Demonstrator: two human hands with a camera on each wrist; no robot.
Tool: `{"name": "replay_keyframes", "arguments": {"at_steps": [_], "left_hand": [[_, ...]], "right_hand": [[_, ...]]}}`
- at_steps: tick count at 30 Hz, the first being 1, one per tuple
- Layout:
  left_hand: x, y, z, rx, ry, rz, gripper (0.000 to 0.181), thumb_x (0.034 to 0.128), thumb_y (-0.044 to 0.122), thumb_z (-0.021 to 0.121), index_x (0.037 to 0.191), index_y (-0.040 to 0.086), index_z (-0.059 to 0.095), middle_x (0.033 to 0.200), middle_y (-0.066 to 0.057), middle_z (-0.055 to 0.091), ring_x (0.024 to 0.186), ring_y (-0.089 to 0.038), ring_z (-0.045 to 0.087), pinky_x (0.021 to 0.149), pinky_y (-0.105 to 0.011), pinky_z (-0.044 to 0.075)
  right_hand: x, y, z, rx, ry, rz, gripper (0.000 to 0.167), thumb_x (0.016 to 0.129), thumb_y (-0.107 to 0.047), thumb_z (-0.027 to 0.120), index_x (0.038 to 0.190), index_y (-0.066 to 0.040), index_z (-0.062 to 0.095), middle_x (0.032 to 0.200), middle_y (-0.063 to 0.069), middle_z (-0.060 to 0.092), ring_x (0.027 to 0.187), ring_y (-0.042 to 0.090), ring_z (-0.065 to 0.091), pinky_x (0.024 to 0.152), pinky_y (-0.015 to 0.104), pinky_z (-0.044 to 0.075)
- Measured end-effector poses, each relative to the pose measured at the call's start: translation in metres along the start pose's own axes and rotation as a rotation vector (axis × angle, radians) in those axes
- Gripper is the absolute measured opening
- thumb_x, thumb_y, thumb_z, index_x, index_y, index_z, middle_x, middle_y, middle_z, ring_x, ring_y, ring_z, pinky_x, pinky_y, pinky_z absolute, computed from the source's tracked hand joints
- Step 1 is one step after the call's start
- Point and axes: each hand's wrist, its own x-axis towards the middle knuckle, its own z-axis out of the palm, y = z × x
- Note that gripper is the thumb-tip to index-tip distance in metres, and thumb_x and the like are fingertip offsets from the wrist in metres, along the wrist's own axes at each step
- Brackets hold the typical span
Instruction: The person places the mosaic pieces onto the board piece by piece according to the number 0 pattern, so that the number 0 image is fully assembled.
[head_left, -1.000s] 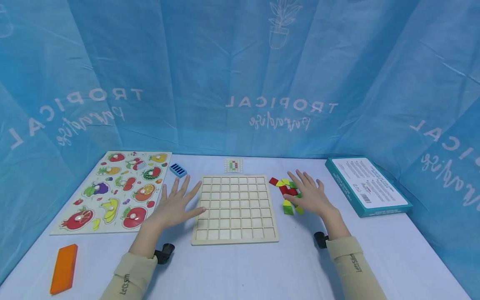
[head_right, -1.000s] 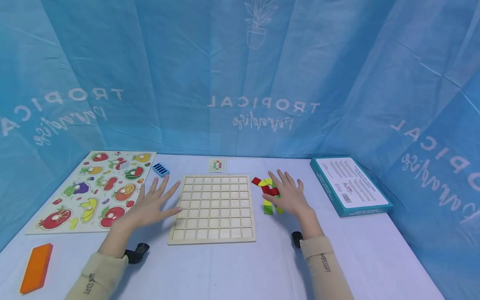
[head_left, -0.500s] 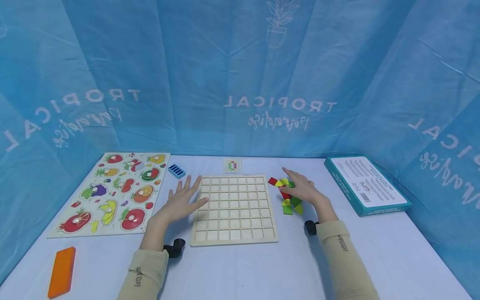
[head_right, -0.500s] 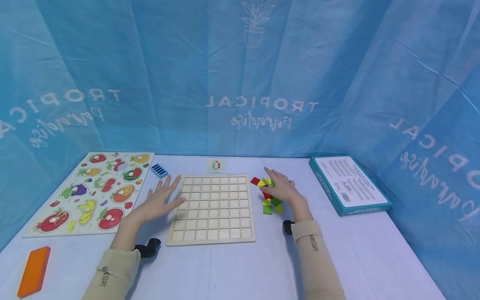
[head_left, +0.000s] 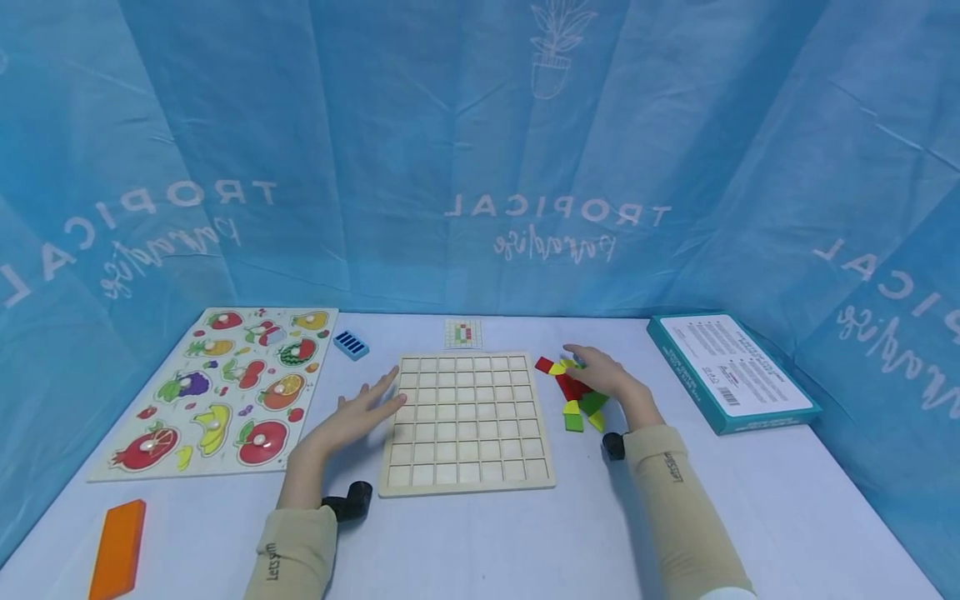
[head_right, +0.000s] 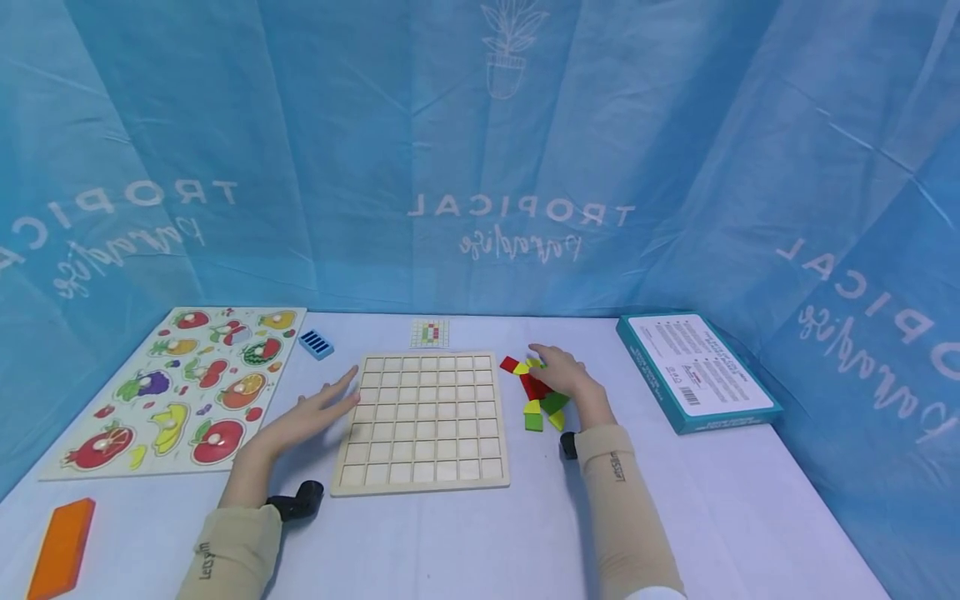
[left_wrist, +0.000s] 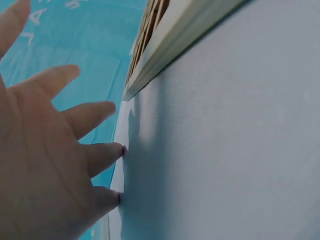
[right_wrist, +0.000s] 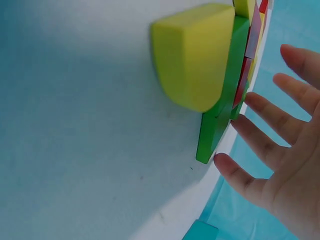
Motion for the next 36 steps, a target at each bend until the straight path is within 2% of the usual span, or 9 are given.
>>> {"name": "replay_keyframes", "arguments": {"at_steps": [6,10,19,32,36], "left_hand": [[0.0,-0.01,0.002,-0.016,-0.038,0.01,0.074,0.0885,0.047,0.052,0.147,0.012,0.024,0.153,-0.016,0.014,0.139,-0.04,-0.009,0.105,-0.059,-0.019],[-0.001,-0.015,0.005,0.004,-0.038,0.045,0.078,0.0824,0.043,0.062,0.144,0.008,0.031,0.153,-0.017,0.015,0.139,-0.04,-0.009,0.106,-0.058,-0.018],[0.0,-0.021,0.007,0.094,-0.026,0.091,0.089,0.0679,0.031,0.075,0.142,0.004,0.034,0.152,-0.019,0.017,0.138,-0.042,-0.007,0.109,-0.057,-0.012],[-0.002,-0.023,0.006,0.11,-0.032,0.134,0.087,0.0696,0.027,0.075,0.142,0.002,0.033,0.151,-0.022,0.016,0.138,-0.044,-0.007,0.109,-0.057,-0.013],[-0.001,-0.024,0.007,0.107,-0.032,0.132,0.088,0.0697,0.028,0.075,0.142,0.003,0.033,0.151,-0.022,0.015,0.138,-0.044,-0.008,0.109,-0.057,-0.013]], "right_hand": [[0.005,0.002,0.002,-0.044,0.017,0.01,0.053,0.091,-0.023,0.056,0.141,-0.014,0.04,0.14,0.017,0.04,0.126,0.035,0.036,0.101,0.057,0.036],[0.007,0.002,0.002,-0.061,0.031,0.029,0.051,0.089,-0.022,0.059,0.137,-0.013,0.045,0.134,0.017,0.045,0.117,0.032,0.043,0.094,0.051,0.045],[0.007,-0.003,0.002,-0.103,0.066,0.019,0.043,0.085,-0.02,0.065,0.126,-0.01,0.056,0.125,0.017,0.05,0.11,0.031,0.047,0.09,0.047,0.049],[0.007,-0.006,0.001,-0.073,0.092,0.019,0.026,0.083,-0.016,0.067,0.107,-0.009,0.062,0.112,0.014,0.056,0.097,0.027,0.052,0.081,0.038,0.053],[0.008,-0.005,0.001,-0.061,0.086,0.038,0.025,0.083,-0.012,0.067,0.107,-0.01,0.062,0.111,0.013,0.058,0.094,0.026,0.053,0.08,0.037,0.052]]}}
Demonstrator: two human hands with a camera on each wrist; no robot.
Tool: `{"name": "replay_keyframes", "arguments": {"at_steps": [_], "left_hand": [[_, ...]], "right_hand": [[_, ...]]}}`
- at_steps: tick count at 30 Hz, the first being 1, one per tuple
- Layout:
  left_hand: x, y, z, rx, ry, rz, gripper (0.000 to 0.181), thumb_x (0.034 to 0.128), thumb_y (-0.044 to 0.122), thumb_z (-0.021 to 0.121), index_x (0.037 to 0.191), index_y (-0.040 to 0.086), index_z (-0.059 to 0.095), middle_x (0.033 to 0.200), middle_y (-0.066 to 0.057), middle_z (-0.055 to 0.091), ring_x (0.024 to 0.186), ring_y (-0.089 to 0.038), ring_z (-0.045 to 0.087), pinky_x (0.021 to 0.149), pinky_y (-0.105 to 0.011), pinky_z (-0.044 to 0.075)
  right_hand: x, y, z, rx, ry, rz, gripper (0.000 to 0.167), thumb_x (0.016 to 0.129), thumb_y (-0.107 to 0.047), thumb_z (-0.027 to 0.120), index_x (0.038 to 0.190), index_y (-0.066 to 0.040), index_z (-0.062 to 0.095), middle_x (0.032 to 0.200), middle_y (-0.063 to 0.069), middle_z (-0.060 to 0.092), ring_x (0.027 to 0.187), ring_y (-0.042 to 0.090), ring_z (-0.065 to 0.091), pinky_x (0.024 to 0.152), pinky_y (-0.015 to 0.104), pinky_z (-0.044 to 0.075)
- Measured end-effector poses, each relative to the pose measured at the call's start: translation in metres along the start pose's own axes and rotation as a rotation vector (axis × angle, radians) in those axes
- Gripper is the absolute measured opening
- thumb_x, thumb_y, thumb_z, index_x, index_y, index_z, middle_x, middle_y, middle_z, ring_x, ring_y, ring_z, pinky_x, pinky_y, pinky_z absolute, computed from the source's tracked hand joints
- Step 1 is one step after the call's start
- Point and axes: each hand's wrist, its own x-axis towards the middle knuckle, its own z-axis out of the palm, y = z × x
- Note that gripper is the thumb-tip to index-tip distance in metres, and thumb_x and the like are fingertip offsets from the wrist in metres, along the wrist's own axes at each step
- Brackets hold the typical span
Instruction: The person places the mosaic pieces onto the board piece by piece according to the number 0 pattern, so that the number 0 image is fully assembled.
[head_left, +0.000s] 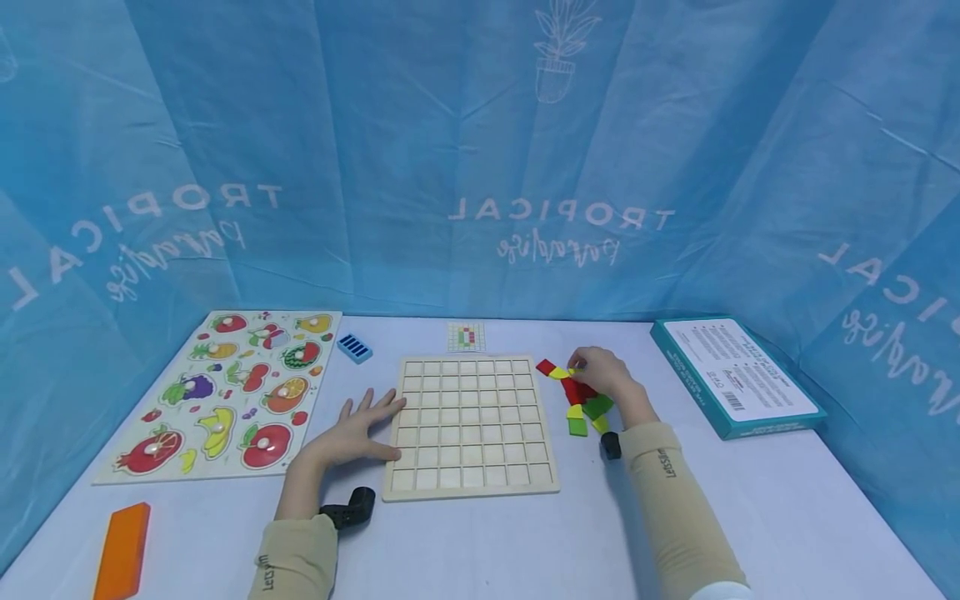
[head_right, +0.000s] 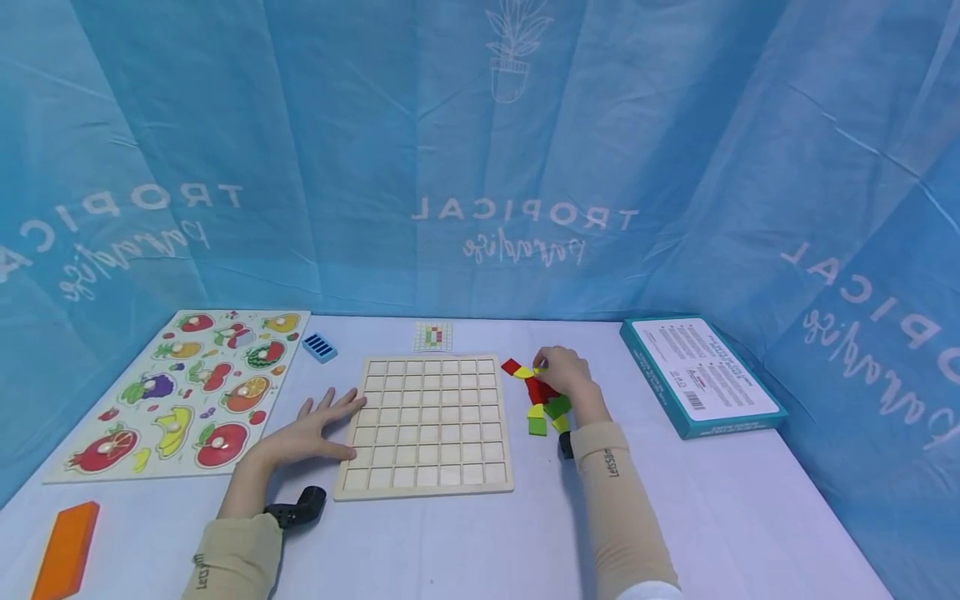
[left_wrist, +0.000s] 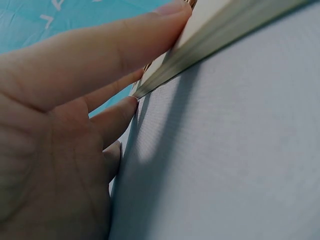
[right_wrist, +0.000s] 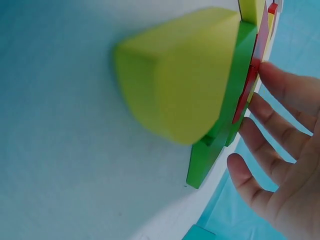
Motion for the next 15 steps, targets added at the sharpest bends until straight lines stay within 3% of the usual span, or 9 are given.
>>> {"name": "replay_keyframes", "arguments": {"at_steps": [6,15], "left_hand": [[0.0005,-0.0007,0.0011,0.008,0.002,-0.007,0.088,0.0698,0.029,0.076,0.142,0.003,0.033,0.151,-0.021,0.015,0.138,-0.043,-0.007,0.109,-0.056,-0.013],[0.001,-0.0022,0.001,0.002,-0.002,-0.019,0.088,0.0704,0.031,0.075,0.143,0.005,0.032,0.152,-0.02,0.015,0.138,-0.042,-0.009,0.109,-0.056,-0.014]], "right_hand": [[0.0003,0.0026,0.0004,0.015,-0.02,0.017,0.038,0.08,-0.004,0.066,0.117,-0.011,0.06,0.116,0.015,0.057,0.096,0.027,0.053,0.081,0.038,0.053],[-0.0028,-0.0016,-0.002,0.028,-0.003,-0.037,0.047,0.078,0.0,0.067,0.123,-0.01,0.058,0.112,0.017,0.054,0.097,0.028,0.052,0.081,0.038,0.054]]}}
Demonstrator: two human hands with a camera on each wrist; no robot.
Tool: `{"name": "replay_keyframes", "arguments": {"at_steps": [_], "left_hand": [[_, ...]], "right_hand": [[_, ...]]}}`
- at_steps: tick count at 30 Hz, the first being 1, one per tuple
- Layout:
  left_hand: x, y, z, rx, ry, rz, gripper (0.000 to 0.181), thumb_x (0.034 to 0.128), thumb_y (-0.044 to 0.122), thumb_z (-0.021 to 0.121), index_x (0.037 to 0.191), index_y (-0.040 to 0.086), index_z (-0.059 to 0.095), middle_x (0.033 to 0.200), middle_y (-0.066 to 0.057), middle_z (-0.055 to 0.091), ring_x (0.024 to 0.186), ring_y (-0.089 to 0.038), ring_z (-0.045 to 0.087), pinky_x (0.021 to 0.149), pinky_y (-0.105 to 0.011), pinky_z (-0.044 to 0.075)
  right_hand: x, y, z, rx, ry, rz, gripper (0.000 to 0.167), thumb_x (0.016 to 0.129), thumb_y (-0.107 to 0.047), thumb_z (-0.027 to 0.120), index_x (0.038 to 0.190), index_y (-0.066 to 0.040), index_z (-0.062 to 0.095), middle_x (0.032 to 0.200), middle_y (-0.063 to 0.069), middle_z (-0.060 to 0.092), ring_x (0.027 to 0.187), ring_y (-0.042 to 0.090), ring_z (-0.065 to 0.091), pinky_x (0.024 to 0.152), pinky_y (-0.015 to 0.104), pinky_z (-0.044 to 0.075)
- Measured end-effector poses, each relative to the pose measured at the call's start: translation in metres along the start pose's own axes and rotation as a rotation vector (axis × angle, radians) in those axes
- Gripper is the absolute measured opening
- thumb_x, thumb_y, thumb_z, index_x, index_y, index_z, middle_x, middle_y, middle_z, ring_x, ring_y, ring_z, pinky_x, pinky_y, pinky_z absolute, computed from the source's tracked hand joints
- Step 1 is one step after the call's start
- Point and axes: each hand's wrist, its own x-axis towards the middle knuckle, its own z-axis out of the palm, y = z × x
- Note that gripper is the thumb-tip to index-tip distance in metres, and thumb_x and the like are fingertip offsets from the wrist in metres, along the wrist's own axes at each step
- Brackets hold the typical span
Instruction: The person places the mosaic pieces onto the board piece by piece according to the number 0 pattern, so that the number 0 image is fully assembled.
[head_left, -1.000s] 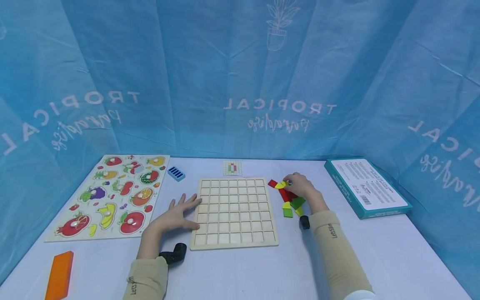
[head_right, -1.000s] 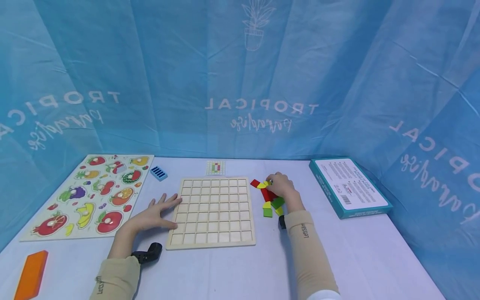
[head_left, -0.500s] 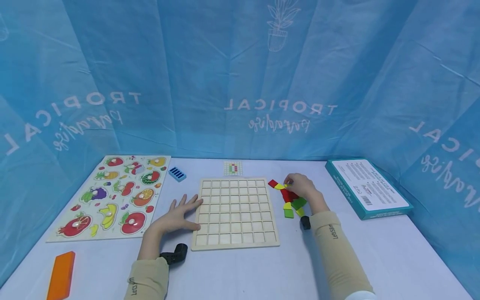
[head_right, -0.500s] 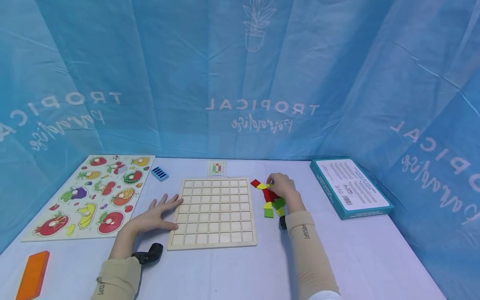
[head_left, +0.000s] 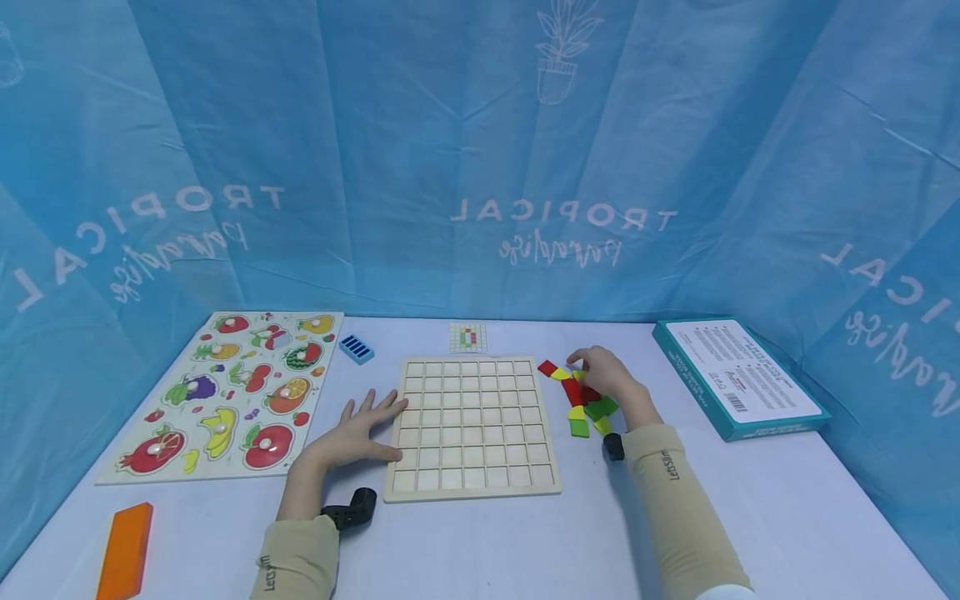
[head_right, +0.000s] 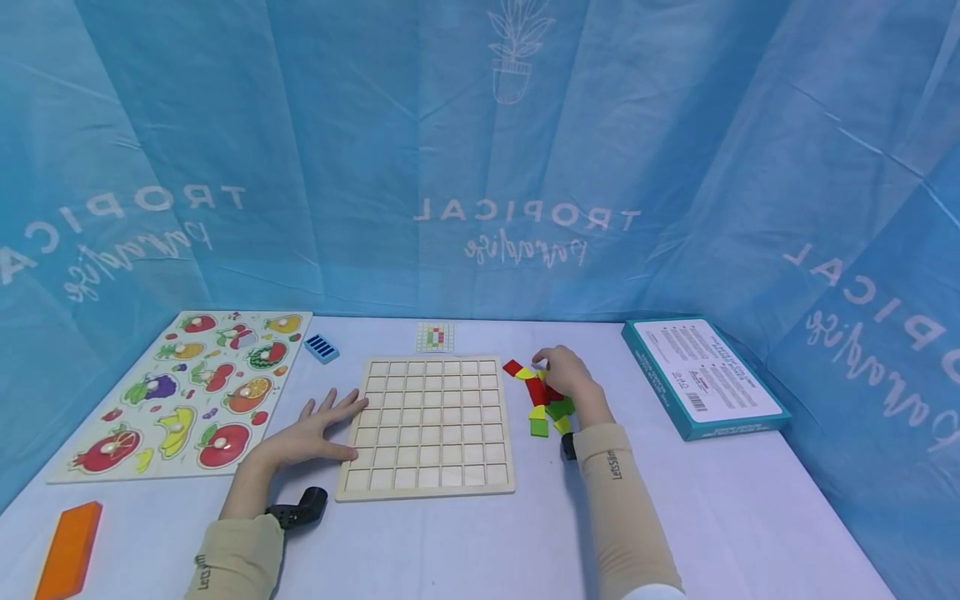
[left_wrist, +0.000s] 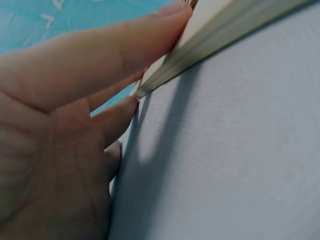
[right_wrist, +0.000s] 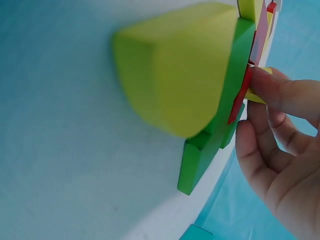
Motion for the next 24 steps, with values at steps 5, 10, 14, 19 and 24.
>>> {"name": "replay_keyframes", "arguments": {"at_steps": [5,10,14,19,24], "left_hand": [[0.0003,-0.0005,0.0006,-0.015,-0.003,-0.016,0.089,0.0699,0.032,0.075,0.143,0.005,0.031,0.152,-0.019,0.015,0.138,-0.041,-0.01,0.109,-0.055,-0.014],[0.0003,-0.0004,0.0006,-0.018,-0.003,-0.02,0.089,0.0701,0.031,0.075,0.143,0.005,0.031,0.152,-0.019,0.015,0.138,-0.041,-0.01,0.109,-0.054,-0.015],[-0.0002,-0.0003,0.0009,-0.022,-0.004,-0.026,0.089,0.0704,0.03,0.075,0.143,0.005,0.031,0.152,-0.019,0.015,0.139,-0.04,-0.011,0.109,-0.054,-0.015],[-0.0007,0.0005,0.0009,-0.027,-0.008,-0.035,0.089,0.0706,0.03,0.075,0.144,0.006,0.031,0.152,-0.018,0.014,0.139,-0.04,-0.011,0.109,-0.054,-0.015],[-0.0007,0.0012,0.0,-0.021,-0.005,-0.026,0.088,0.0709,0.03,0.075,0.144,0.006,0.031,0.152,-0.018,0.014,0.139,-0.04,-0.011,0.109,-0.054,-0.015]], "right_hand": [[-0.0009,-0.0015,-0.0001,0.023,0.036,0.008,0.051,0.079,-0.002,0.068,0.127,-0.011,0.053,0.114,0.018,0.055,0.095,0.028,0.054,0.08,0.037,0.054],[-0.0018,-0.0037,-0.0007,0.069,0.09,0.021,0.049,0.083,-0.009,0.066,0.129,-0.013,0.05,0.112,0.017,0.057,0.092,0.028,0.056,0.079,0.036,0.054],[-0.0036,-0.006,-0.0005,0.114,0.12,0.032,0.046,0.083,-0.013,0.067,0.126,-0.012,0.051,0.109,0.016,0.057,0.089,0.027,0.056,0.077,0.035,0.054],[-0.006,-0.0081,0.0003,0.264,0.13,0.075,0.042,0.082,-0.014,0.069,0.119,-0.009,0.051,0.103,0.015,0.057,0.084,0.025,0.058,0.074,0.032,0.054],[-0.0049,-0.0099,0.0028,0.377,0.118,0.09,0.041,0.082,-0.014,0.068,0.118,-0.007,0.05,0.102,0.014,0.058,0.082,0.023,0.06,0.074,0.03,0.053]]}}
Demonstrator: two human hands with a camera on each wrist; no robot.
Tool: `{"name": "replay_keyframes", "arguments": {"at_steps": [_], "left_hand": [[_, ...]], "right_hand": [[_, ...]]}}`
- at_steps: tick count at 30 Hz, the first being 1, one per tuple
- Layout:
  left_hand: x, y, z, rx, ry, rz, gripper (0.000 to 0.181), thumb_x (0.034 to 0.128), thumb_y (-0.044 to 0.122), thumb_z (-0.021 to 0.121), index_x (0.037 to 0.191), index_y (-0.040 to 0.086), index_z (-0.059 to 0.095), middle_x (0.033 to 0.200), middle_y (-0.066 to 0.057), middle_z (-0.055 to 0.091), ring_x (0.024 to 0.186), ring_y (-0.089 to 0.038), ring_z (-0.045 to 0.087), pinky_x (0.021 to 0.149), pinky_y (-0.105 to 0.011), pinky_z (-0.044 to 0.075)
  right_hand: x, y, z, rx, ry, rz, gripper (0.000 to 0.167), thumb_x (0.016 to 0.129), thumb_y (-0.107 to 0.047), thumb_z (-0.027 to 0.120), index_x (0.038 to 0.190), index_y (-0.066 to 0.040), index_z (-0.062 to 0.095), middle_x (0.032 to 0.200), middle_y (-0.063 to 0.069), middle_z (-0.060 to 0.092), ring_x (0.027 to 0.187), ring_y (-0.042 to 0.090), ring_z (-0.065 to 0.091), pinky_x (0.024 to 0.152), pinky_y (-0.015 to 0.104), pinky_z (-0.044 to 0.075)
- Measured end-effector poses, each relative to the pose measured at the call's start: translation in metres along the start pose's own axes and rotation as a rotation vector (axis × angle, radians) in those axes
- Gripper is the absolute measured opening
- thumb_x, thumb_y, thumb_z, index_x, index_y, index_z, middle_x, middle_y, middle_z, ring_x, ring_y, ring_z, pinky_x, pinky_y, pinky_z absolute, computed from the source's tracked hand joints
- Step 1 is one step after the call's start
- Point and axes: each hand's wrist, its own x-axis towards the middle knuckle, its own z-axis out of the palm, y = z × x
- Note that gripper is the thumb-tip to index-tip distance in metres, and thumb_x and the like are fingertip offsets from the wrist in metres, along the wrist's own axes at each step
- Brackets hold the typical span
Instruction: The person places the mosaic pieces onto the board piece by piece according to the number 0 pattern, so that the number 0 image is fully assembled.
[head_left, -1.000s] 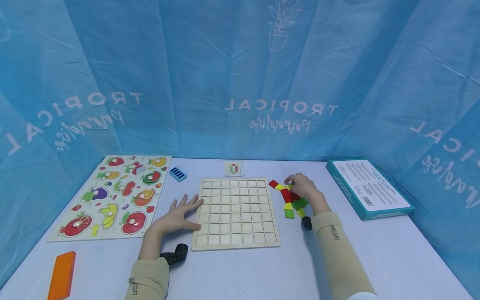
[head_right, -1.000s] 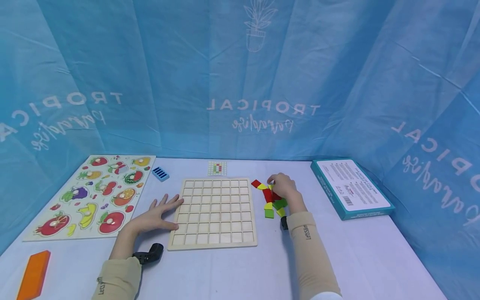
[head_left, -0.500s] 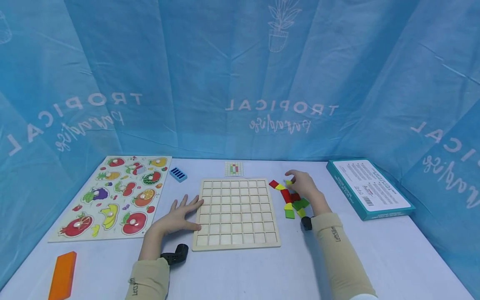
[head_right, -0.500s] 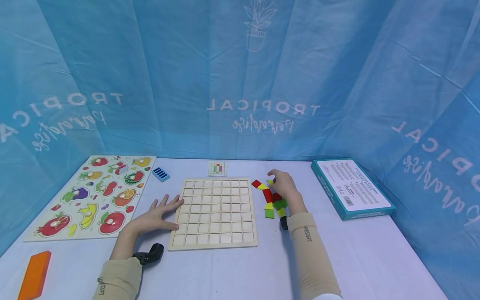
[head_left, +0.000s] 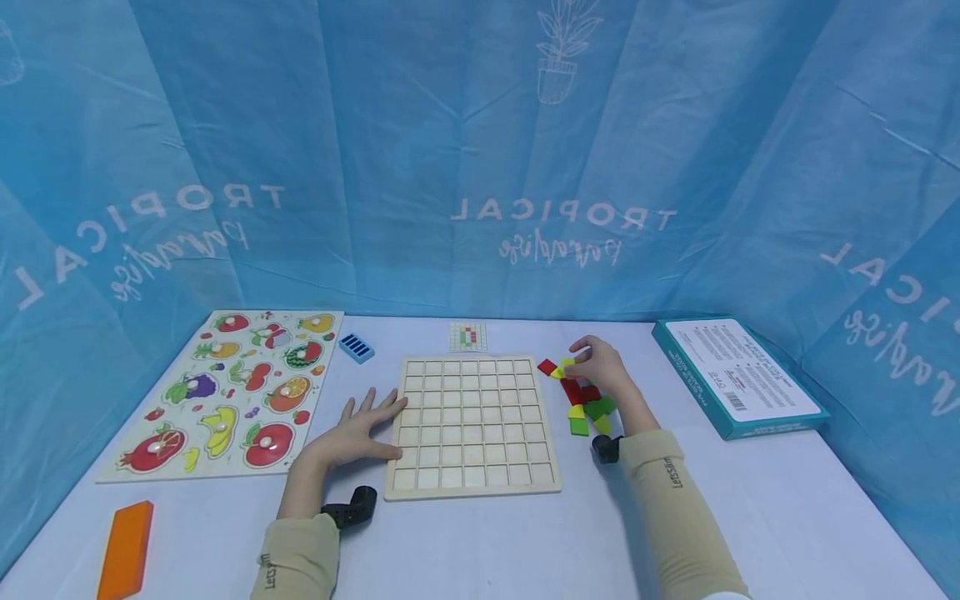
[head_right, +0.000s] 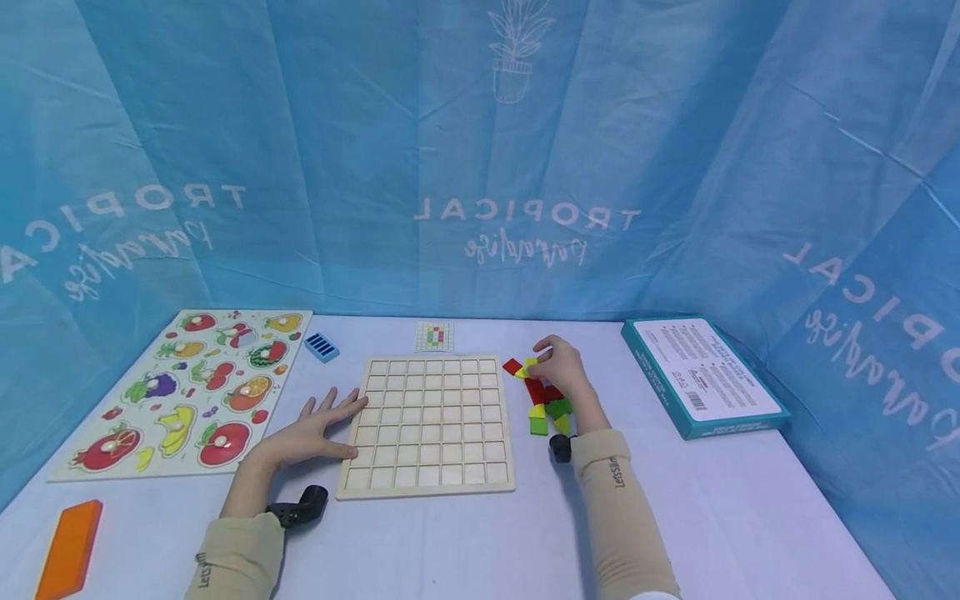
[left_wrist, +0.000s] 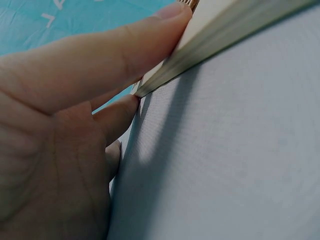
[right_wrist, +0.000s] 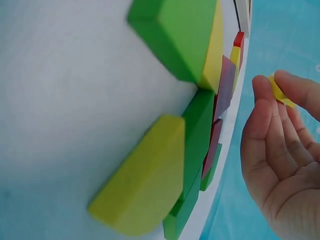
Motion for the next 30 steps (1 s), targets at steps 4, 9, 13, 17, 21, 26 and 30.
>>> {"name": "replay_keyframes", "arguments": {"at_steps": [4,9,13,17,21,26,30], "left_hand": [[0.0,0.0,-0.001,-0.001,0.0,0.005,0.088,0.0709,0.03,0.075,0.144,0.006,0.031,0.152,-0.018,0.014,0.139,-0.04,-0.011,0.109,-0.054,-0.015],[0.0,0.0,-0.001,-0.002,-0.001,0.003,0.089,0.0707,0.032,0.075,0.144,0.006,0.031,0.152,-0.019,0.014,0.138,-0.04,-0.011,0.109,-0.055,-0.015],[0.0,0.0,-0.001,-0.002,0.001,0.003,0.089,0.0708,0.032,0.075,0.144,0.005,0.03,0.152,-0.019,0.014,0.139,-0.04,-0.011,0.109,-0.054,-0.015],[0.0,0.0,0.0,-0.012,0.001,0.0,0.089,0.0706,0.031,0.075,0.144,0.005,0.03,0.152,-0.018,0.014,0.139,-0.04,-0.011,0.109,-0.054,-0.015],[0.0,-0.001,0.0,-0.013,0.0,-0.006,0.089,0.0705,0.031,0.075,0.144,0.006,0.03,0.152,-0.018,0.014,0.139,-0.04,-0.011,0.109,-0.054,-0.015],[0.0,-0.001,0.0,-0.01,0.0,-0.007,0.089,0.0703,0.031,0.075,0.144,0.006,0.03,0.152,-0.018,0.014,0.139,-0.04,-0.011,0.109,-0.054,-0.015],[0.0,0.0,0.0,-0.004,-0.002,-0.005,0.089,0.0708,0.031,0.075,0.144,0.006,0.03,0.152,-0.018,0.014,0.139,-0.039,-0.011,0.109,-0.054,-0.015]], "right_hand": [[0.002,-0.002,0.002,0.035,-0.004,0.011,0.039,0.082,-0.014,0.069,0.115,-0.007,0.05,0.105,0.015,0.06,0.083,0.024,0.06,0.074,0.031,0.053],[0.004,-0.005,0.005,0.053,0.001,0.024,0.034,0.081,-0.015,0.069,0.11,-0.008,0.052,0.105,0.015,0.061,0.087,0.025,0.06,0.077,0.031,0.053],[0.003,-0.007,0.008,0.074,0.01,0.033,0.03,0.082,-0.015,0.068,0.109,-0.008,0.055,0.104,0.014,0.06,0.088,0.024,0.06,0.075,0.029,0.052],[0.002,-0.009,0.012,0.148,0.012,0.034,0.029,0.085,-0.014,0.065,0.111,-0.005,0.056,0.105,0.015,0.058,0.088,0.024,0.061,0.072,0.025,0.053],[0.001,-0.012,0.016,0.237,-0.004,0.04,0.03,0.087,-0.013,0.061,0.114,-0.002,0.056,0.11,0.017,0.056,0.089,0.025,0.061,0.078,0.028,0.055],[0.001,-0.014,0.02,0.276,-0.01,0.052,0.029,0.088,-0.011,0.059,0.115,-0.002,0.057,0.111,0.017,0.055,0.083,0.022,0.06,0.077,0.028,0.056],[0.001,-0.015,0.023,0.288,-0.008,0.041,0.03,0.088,-0.008,0.058,0.117,-0.003,0.056,0.106,0.018,0.055,0.08,0.021,0.059,0.074,0.028,0.056]]}}
